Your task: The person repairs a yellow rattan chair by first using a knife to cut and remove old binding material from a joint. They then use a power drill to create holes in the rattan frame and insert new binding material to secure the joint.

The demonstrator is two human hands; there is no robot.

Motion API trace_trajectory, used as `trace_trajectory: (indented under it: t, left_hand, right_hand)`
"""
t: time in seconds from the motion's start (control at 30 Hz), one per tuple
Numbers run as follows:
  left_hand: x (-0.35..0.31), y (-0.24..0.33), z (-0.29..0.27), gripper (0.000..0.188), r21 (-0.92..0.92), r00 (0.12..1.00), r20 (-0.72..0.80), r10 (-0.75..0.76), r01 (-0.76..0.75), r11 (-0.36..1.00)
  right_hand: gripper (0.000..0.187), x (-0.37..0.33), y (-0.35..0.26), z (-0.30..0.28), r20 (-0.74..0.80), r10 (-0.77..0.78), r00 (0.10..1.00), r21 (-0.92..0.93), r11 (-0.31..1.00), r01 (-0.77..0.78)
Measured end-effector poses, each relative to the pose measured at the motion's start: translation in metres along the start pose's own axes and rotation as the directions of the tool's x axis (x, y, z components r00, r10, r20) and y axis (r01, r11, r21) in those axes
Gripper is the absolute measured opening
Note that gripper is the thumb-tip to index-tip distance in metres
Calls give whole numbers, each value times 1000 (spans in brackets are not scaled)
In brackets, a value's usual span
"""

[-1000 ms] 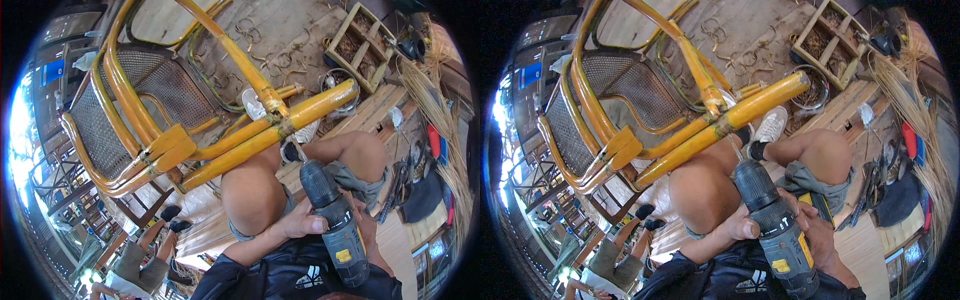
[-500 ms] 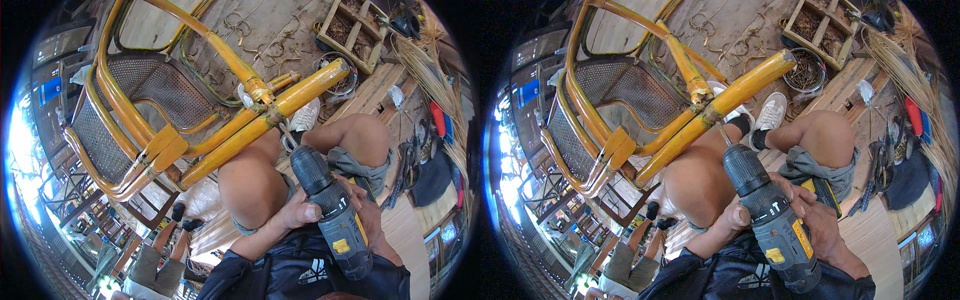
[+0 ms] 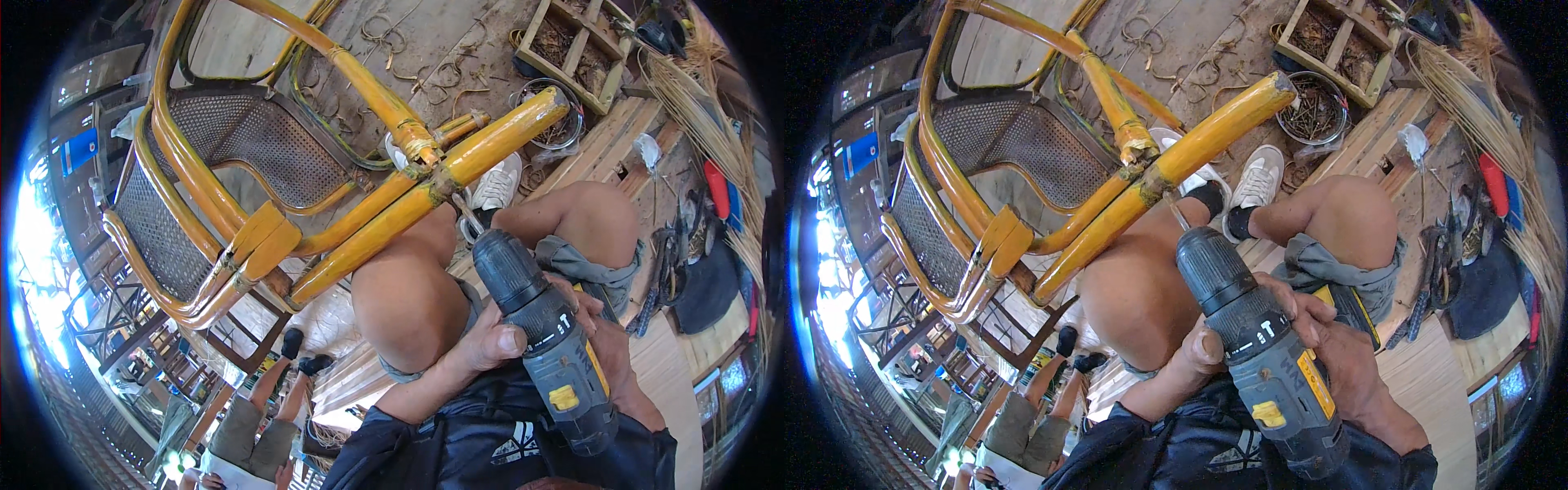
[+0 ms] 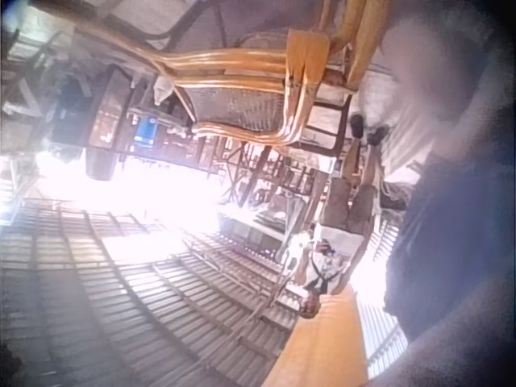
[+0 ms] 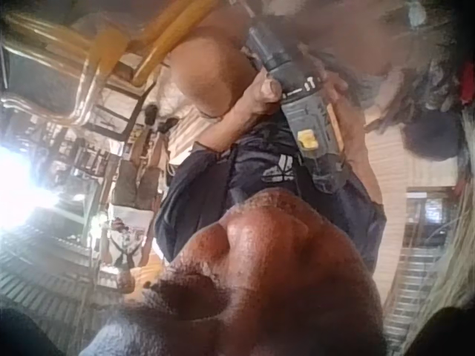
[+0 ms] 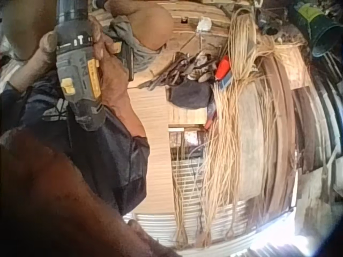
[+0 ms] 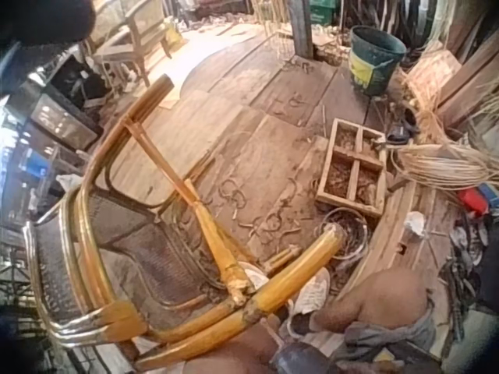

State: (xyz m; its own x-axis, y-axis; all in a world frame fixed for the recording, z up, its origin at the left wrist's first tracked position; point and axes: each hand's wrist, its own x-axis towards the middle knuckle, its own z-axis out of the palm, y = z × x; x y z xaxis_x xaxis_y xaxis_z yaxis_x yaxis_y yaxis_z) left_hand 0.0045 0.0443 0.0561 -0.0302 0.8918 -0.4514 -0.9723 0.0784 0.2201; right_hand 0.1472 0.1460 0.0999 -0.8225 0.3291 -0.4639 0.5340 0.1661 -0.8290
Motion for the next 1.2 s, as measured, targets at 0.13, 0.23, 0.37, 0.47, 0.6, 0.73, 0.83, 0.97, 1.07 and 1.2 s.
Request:
trace_trajectory:
  t: [0.13, 0.23, 0.37, 0.47, 0.6, 0.73, 0.83, 0.97, 1.07, 1.2]
  left_hand:
    - [4, 2, 6, 92, -22, 999, -1, 40, -40, 999]
    - [4, 0, 6, 92, -40, 999, -11, 45, -45, 998]
    - [4, 1, 12, 94, -71, 998, -41, 52, -55, 996]
    - [6, 3, 8, 94, -25, 998, 22, 57, -57, 998]
    - [-1, 32, 22, 93, 74, 999, -43, -5, 8, 997]
    - [0, 55, 47, 89, 49, 982, -167, -84, 93, 994]
    - [3, 23, 19, 93, -45, 999, 30, 16, -14, 999]
    - [9, 1, 9, 89, -104, 991, 67, 112, -105, 989]
    - [3, -3, 9, 91, -67, 992, 110, 69, -61, 996]
    - [-2, 5, 18, 91, 2, 995, 103, 14, -14, 1000]
  right_hand:
    - [38, 4, -2, -13, 150, 83, 985, -119, 991, -65]
    - [47, 9, -11, -22, 215, 186, 959, -258, 958, -128]
    - [62, 17, -25, -26, 183, 181, 966, -268, 955, -129]
    - [65, 14, -22, -27, 145, 112, 983, -257, 964, -72]
    - [66, 16, -11, -29, 179, -8, 984, -216, 975, 47]
    - [68, 15, -21, -37, 197, 120, 973, -247, 967, -69]
    - [68, 16, -23, -42, 215, 147, 966, -222, 970, -98]
    - [67, 21, -34, -40, 189, 453, 871, -398, 846, -354]
    - [66, 0, -16, -20, 118, 476, 872, -328, 847, -418]
    - [60, -12, -31, -18, 59, 572, 818, -263, 799, -540]
